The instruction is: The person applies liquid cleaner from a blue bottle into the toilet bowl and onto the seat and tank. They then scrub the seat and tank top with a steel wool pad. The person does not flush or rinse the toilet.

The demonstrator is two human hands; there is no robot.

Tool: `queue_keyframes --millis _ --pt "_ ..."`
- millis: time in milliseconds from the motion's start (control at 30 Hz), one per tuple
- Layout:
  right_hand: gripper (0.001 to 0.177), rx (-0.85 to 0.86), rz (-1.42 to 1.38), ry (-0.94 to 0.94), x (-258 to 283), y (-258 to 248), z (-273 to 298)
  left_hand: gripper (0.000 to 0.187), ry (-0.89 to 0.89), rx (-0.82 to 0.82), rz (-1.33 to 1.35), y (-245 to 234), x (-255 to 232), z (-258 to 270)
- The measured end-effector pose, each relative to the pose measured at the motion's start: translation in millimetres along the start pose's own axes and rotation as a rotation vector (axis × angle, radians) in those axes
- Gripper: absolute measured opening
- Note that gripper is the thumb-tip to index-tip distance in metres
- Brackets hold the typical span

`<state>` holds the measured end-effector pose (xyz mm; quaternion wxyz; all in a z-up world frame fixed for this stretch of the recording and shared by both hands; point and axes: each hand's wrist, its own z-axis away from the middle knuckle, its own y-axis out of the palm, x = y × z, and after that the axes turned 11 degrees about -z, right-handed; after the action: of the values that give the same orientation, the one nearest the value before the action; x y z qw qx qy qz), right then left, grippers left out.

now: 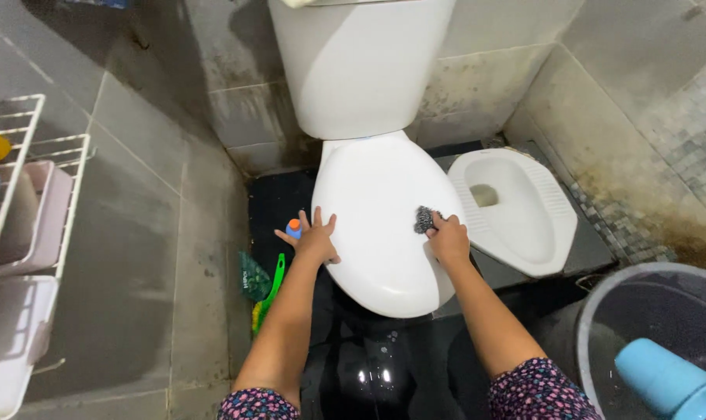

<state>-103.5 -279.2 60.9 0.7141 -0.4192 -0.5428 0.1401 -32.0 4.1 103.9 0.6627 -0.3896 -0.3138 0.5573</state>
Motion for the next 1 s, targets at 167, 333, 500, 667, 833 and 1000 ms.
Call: queue_keyframes --millis 167,333,500,667,833,1000 --pt "0.048 -0.029 -0.024 0.070 -22.0 -16.2 -0.4 0.111 -0.038 0.039 -0.046 1.4 3.3 -8.7" --pt "0.050 -0.062 0.015 0.044 -25.1 2.9 3.9 0.097 -0.005 0.057 0.063 19.3 6.1 -36.9" --pt "0.057 0.024 0.072 -0.104 19.3 48.3 15.0 0.106 0.000 0.140 0.005 4.1 1.2 -16.7" --pt "0.058 0.094 0.042 -0.225 78.0 75.2 53.9 0.094 -0.005 0.091 0.100 23.0 7.8 -30.9" --pt "0.050 0.215 -0.004 -0.395 76.8 48.3 74.1 0.086 0.015 -0.051 0.099 20.0 5.6 -31.6" --pt "0.041 0.349 0.002 -0.172 30.8 7.7 40.0 0.116 0.105 -0.108 0.012 -1.8 -8.1 -14.9"
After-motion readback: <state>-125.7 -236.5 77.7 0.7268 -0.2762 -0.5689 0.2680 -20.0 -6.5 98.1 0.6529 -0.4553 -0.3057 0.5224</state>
